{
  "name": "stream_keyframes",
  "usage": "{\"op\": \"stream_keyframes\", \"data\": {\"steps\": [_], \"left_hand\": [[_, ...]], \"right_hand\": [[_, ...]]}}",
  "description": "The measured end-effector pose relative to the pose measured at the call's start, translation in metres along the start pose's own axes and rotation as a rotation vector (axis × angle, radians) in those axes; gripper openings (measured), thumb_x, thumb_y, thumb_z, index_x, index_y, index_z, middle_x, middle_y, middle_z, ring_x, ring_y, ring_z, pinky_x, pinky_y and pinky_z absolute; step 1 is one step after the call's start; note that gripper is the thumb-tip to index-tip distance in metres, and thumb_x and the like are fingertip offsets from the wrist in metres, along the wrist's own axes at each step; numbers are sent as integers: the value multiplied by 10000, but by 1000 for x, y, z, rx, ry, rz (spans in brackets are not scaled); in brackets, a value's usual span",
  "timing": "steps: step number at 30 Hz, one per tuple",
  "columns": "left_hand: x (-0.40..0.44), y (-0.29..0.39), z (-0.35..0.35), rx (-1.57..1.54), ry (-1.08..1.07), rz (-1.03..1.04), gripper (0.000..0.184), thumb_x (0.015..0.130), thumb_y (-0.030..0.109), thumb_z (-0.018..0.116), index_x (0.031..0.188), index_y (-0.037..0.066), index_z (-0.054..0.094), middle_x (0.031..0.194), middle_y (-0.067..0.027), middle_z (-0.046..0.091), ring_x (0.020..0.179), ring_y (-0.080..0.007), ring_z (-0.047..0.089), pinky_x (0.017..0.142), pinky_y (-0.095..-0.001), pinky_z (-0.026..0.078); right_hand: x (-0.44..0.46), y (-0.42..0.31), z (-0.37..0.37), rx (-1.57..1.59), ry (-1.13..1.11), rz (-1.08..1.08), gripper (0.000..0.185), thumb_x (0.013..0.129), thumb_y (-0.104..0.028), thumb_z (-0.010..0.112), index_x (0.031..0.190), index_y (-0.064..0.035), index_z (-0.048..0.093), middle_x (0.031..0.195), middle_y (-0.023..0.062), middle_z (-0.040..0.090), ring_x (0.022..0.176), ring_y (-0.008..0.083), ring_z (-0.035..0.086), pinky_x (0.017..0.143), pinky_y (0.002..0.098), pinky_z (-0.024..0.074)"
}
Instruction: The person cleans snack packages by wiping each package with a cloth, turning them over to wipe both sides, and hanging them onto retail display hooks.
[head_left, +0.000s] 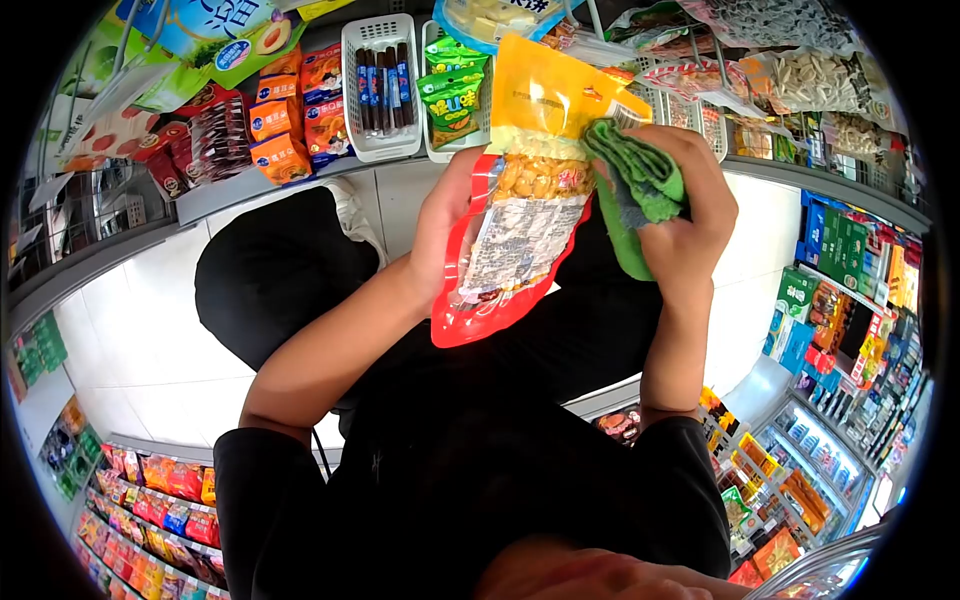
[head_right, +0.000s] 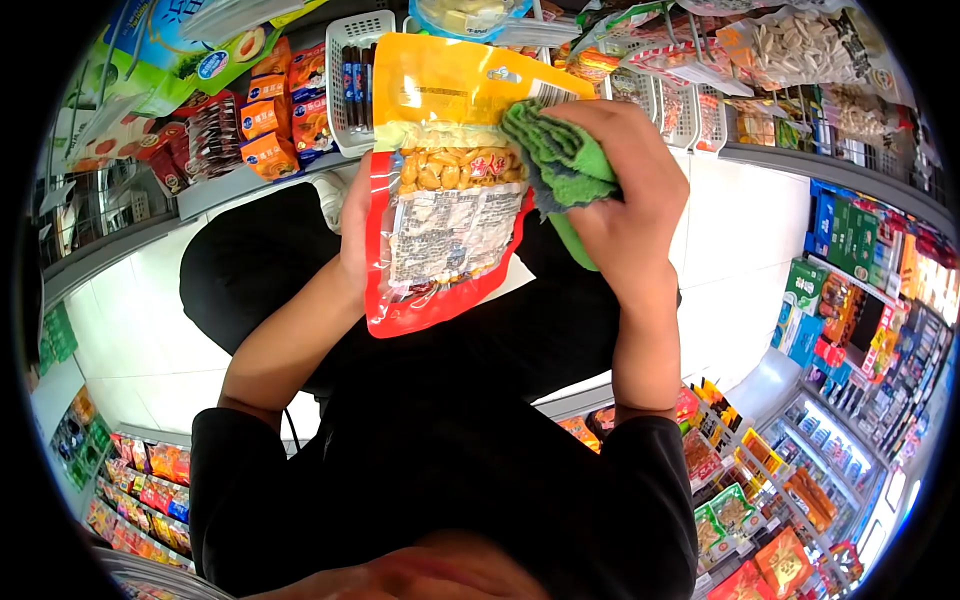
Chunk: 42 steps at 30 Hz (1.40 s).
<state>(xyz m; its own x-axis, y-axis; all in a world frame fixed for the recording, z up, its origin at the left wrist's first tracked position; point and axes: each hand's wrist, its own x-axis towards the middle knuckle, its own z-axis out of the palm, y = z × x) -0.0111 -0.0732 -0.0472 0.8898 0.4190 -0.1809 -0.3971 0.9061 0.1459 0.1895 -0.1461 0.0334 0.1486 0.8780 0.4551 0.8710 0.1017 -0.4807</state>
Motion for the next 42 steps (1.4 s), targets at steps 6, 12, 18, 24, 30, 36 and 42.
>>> {"op": "stream_keyframes", "data": {"steps": [6, 12, 18, 24, 30, 36, 42], "left_hand": [[1, 3, 1, -171, -126, -55, 593, 1078, 436, 339, 1435, -16, 481, 1370, -187, 617, 1173, -274, 663, 1023, -398, 525], [2, 0, -13, -247, -196, -28, 605, 1079, 440, 338, 1484, -2, 423, 1433, -196, 570, 1237, -299, 631, 1064, -423, 503], [-3, -4, -11, -97, -72, 65, 546, 1088, 363, 366, 1477, -16, 417, 1418, -215, 573, 1231, -310, 634, 1039, -428, 527], [-1, 3, 2, -90, -62, -41, 472, 1082, 268, 421, 1441, -39, 439, 1358, -224, 607, 1170, -330, 668, 1003, -435, 554], [3, -1, -9, -47, 143, -73, 478, 1093, 288, 386, 1427, -46, 457, 1354, -223, 612, 1119, -337, 691, 965, -434, 574], [2, 0, -8, -114, 11, -121, 502, 1092, 310, 386, 1430, -54, 454, 1342, -224, 624, 1139, -331, 682, 986, -432, 562], [6, -7, -15, 56, 99, -87, 454, 1092, 264, 410, 1426, -38, 468, 1340, -178, 634, 1178, -278, 666, 1027, -399, 534]], "right_hand": [[0, 15, -5, 14, 229, 190, 316, 788, -57, 845, 1071, -5, 715, 938, 101, 724, 845, 192, 685, 783, 287, 523], [4, 4, -11, 70, 167, 422, 260, 833, -49, 820, 1065, 4, 713, 944, 94, 733, 842, 155, 670, 801, 275, 521], [3, 7, -12, -26, 186, 330, 301, 838, -118, 851, 1070, 12, 710, 941, 74, 748, 848, 119, 680, 804, 262, 530], [1, 5, -16, 68, 92, 388, 339, 819, -136, 870, 1083, 5, 712, 929, 61, 751, 845, 116, 686, 809, 260, 533], [4, 6, -13, 34, 145, 404, 325, 809, -110, 867, 1071, -2, 708, 931, 70, 747, 844, 122, 688, 800, 264, 534], [1, 0, -9, 41, 103, 356, 335, 797, -115, 873, 1065, -2, 705, 942, 82, 741, 851, 160, 704, 794, 278, 540], [1, -5, -4, 57, 56, 232, 319, 826, -117, 853, 1082, -5, 700, 934, 85, 737, 845, 159, 709, 776, 287, 544]]}}
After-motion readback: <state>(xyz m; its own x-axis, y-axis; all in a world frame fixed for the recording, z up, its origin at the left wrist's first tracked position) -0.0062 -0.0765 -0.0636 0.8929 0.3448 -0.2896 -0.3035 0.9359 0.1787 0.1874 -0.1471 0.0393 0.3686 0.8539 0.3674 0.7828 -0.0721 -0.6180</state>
